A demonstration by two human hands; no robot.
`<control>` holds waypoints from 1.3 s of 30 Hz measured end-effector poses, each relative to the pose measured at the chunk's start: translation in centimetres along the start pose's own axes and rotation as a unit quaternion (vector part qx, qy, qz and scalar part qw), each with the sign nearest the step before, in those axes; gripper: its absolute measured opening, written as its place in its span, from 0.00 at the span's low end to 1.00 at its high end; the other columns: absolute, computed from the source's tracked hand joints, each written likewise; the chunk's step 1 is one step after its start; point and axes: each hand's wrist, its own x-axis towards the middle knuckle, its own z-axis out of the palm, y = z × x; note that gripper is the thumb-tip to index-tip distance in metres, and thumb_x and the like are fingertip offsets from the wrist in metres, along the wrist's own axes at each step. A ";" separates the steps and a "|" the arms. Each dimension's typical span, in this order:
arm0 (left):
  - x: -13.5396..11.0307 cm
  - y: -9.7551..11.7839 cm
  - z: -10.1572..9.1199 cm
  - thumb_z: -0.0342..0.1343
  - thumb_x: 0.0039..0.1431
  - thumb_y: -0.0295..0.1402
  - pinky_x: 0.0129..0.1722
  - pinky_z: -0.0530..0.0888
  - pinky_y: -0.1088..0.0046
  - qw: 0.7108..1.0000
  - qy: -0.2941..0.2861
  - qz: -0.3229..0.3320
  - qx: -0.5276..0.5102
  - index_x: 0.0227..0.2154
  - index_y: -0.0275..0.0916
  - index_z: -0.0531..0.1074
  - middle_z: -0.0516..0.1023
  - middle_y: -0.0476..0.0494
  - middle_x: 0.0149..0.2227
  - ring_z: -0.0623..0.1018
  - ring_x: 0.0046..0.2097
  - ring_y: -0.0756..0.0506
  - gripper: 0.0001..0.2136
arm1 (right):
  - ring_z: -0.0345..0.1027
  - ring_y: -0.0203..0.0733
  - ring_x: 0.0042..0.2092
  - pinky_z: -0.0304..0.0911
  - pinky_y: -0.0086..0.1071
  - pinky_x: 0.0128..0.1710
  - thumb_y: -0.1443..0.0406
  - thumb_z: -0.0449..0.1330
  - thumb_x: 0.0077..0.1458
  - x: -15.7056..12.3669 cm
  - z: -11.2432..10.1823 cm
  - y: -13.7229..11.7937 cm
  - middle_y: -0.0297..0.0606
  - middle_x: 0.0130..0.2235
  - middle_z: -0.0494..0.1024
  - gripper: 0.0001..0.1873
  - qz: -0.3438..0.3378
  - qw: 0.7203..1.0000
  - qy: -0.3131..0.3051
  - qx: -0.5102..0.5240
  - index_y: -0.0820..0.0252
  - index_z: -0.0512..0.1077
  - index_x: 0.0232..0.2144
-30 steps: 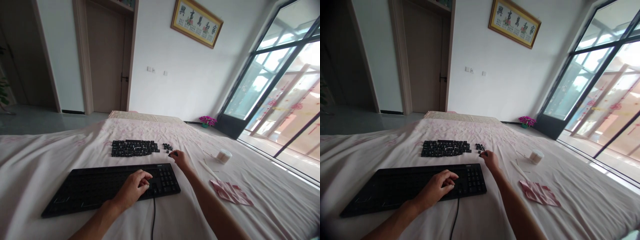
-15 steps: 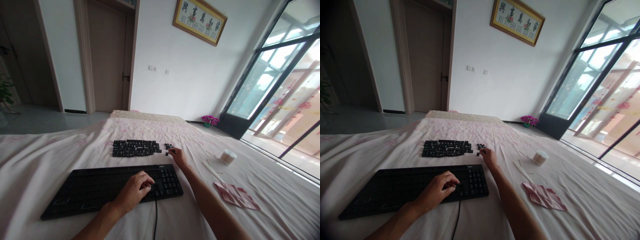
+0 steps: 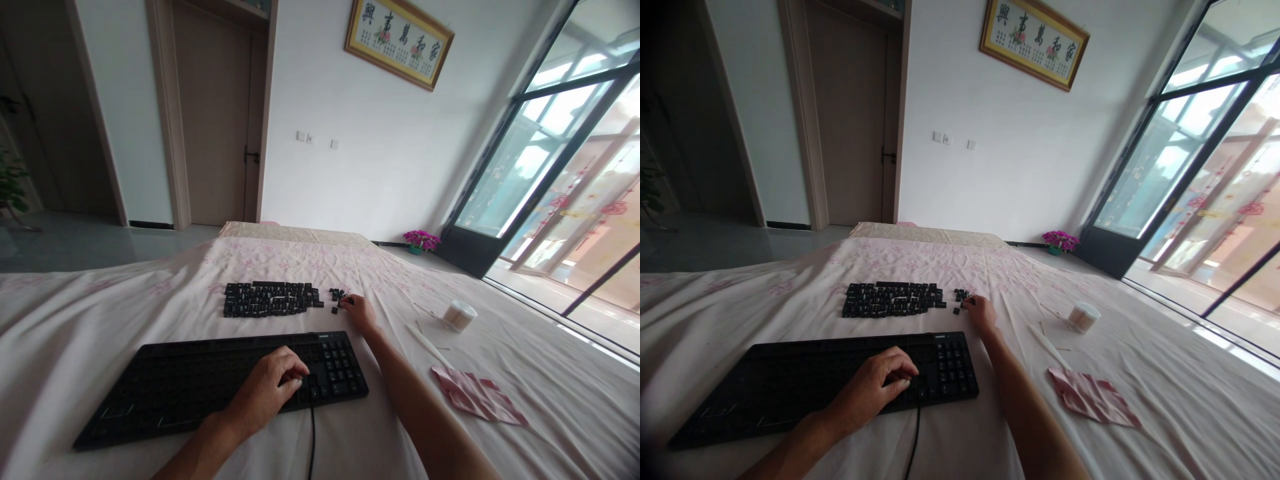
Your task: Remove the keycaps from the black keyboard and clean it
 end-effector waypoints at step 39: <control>-0.1 -0.1 0.1 0.51 0.48 0.22 0.39 0.69 0.76 1.000 0.001 0.009 0.014 0.31 0.40 0.75 0.75 0.48 0.37 0.74 0.38 0.50 0.11 | 0.70 0.43 0.40 0.57 0.29 0.34 0.55 0.54 0.57 -0.9 0.1 -0.2 0.40 0.41 0.78 0.16 -0.011 0.997 0.048 -0.060 0.55 0.78 0.38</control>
